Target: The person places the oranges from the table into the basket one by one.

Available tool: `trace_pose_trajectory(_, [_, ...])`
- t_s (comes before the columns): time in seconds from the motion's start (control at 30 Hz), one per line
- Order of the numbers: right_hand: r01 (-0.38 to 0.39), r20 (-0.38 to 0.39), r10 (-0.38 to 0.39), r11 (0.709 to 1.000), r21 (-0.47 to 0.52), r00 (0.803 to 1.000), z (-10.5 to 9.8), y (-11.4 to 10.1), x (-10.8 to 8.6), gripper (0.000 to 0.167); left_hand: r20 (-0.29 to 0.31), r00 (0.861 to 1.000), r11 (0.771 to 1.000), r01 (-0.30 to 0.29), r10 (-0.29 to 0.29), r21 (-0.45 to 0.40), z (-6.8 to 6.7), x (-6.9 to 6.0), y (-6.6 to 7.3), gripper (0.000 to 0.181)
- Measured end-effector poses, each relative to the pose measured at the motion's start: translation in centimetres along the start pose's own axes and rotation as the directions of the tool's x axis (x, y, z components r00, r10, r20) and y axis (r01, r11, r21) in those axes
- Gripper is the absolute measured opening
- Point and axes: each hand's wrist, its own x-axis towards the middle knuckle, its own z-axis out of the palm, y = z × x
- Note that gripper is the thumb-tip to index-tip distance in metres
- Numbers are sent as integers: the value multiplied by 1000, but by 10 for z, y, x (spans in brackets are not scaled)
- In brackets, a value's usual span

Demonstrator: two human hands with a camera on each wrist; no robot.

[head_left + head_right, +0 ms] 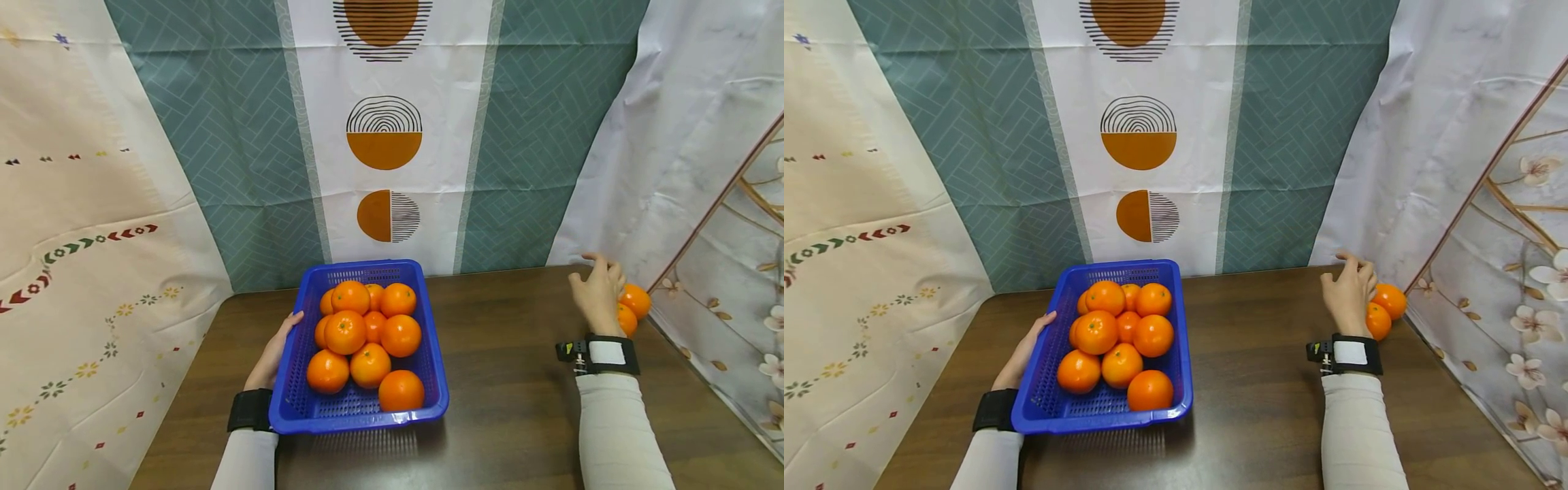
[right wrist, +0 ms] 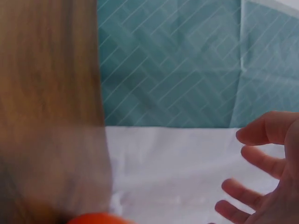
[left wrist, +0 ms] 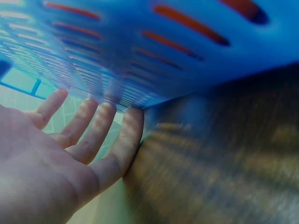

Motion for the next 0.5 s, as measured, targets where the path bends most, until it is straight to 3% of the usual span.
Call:
trace_pose_trajectory(0.33, [-185,-107,177,980,-68,978,-8,30,-1,55,-15,1000,1000,16,-16,-8,1,-1,0,63])
trace_pose_trajectory(0.5, [-249,-16,249,959,-138,968,-9,47,0,59,-14,999,1000,29,-29,3,-1,-4,2,65])
